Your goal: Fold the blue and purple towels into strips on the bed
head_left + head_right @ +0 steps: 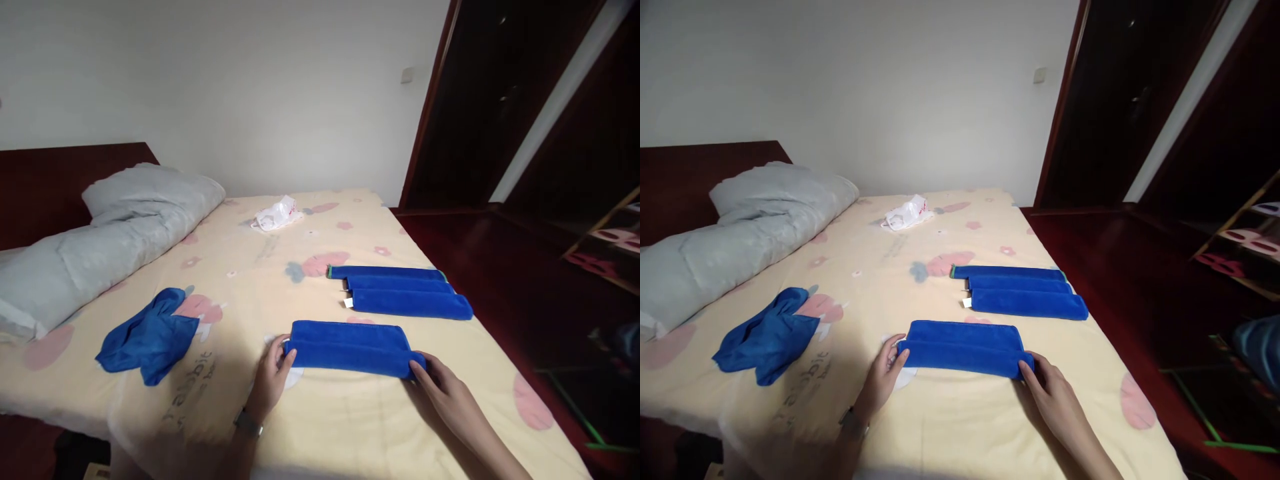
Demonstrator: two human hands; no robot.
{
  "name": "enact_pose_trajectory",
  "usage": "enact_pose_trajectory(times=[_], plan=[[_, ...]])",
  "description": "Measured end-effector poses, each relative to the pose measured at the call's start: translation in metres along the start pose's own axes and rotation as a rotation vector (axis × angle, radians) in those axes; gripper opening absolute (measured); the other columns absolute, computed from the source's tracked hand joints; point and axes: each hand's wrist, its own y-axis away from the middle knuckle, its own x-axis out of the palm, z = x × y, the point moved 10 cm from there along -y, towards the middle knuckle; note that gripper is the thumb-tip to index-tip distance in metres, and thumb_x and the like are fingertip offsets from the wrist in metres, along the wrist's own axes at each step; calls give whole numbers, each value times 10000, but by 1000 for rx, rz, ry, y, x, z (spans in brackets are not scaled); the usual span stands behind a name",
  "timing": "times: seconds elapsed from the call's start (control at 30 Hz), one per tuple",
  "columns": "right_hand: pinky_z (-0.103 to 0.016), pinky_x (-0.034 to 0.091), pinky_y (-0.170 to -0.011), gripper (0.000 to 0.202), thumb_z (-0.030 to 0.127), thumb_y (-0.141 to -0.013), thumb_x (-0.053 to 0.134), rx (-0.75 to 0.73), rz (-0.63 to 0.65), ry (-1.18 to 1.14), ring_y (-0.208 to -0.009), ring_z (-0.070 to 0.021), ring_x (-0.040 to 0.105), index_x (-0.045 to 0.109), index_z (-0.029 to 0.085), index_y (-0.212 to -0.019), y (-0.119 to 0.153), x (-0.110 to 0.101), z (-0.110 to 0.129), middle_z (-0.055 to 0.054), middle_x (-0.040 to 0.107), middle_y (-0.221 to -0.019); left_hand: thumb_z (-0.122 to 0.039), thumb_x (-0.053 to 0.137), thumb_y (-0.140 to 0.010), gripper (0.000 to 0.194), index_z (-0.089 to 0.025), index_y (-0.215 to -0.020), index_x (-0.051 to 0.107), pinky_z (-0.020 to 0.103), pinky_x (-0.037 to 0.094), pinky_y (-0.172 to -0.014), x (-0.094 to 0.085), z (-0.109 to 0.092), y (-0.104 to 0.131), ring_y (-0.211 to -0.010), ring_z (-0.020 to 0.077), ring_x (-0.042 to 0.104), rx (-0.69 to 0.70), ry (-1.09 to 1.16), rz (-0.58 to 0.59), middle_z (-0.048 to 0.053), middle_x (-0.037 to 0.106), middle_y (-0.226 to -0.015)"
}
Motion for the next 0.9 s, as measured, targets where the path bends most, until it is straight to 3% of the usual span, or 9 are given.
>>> enact_pose_trajectory(times=[0.1,0.27,0.43,0.53,0.63,0.73,0.8,0.9], plan=[[-336,546,-811,540,675,-891,451,8,24,35,-989,-274,694,668,239,-1124,-10,0,2,-69,752,-1042,-476,486,-992,396,-216,-1281,564,324,563,-809,-4,-7,-5,-907,210,703,70,-92,-2,66,717,-996],[-321,505,-643,570,686,-898,415,31,29,108,-723,-239,692,579,277,-1260,-19,4,2,-5,725,-768,-504,471,-993,383,-220,-1199,624,328,563,-716,-9,-18,-10,-740,211,696,150,-306,-69,34,706,-818],[-321,479,-601,570,696,-920,404,-28,-52,176,-608,-224,636,499,303,-1321,-12,5,8,42,611,-607,-507,506,-981,423,-209,-1271,583,369,556,-805,-6,-28,-3,-879,247,698,274,-475,-175,86,716,-983],[-356,493,-639,546,656,-935,418,-134,-106,321,-687,-248,655,516,284,-1323,-13,0,22,-4,678,-727,-469,496,-996,400,-209,-1285,588,408,549,-846,-4,-35,-3,-948,271,684,320,-580,-199,110,707,-1046],[-435,514,-765,480,556,-962,426,-356,-287,516,-939,-305,661,551,255,-1315,-6,-12,54,-93,706,-1094,-411,515,-996,374,-222,-1306,606,476,518,-958,-6,-58,1,-1115,308,634,424,-667,-230,132,672,-1178],[-466,498,-938,412,430,-977,462,-635,-364,544,-1193,-314,584,552,251,-1338,13,-7,89,-106,594,-1365,-295,475,-1011,391,-243,-1390,560,487,459,-1081,11,-89,9,-1294,298,542,597,-682,-79,112,608,-1361],[-449,472,-1027,447,383,-972,502,-798,-246,569,-1281,-289,542,513,273,-1406,23,12,104,-76,555,-1436,-282,464,-1011,474,-256,-1484,464,493,404,-1146,33,-104,15,-1382,290,467,700,-703,124,83,530,-1479],[-424,446,-1101,567,392,-979,515,-922,-4,669,-1337,-259,516,387,293,-1522,28,42,104,-33,505,-1499,-350,504,-997,596,-283,-1562,326,513,331,-1197,61,-105,13,-1440,288,400,759,-693,407,53,418,-1574]])
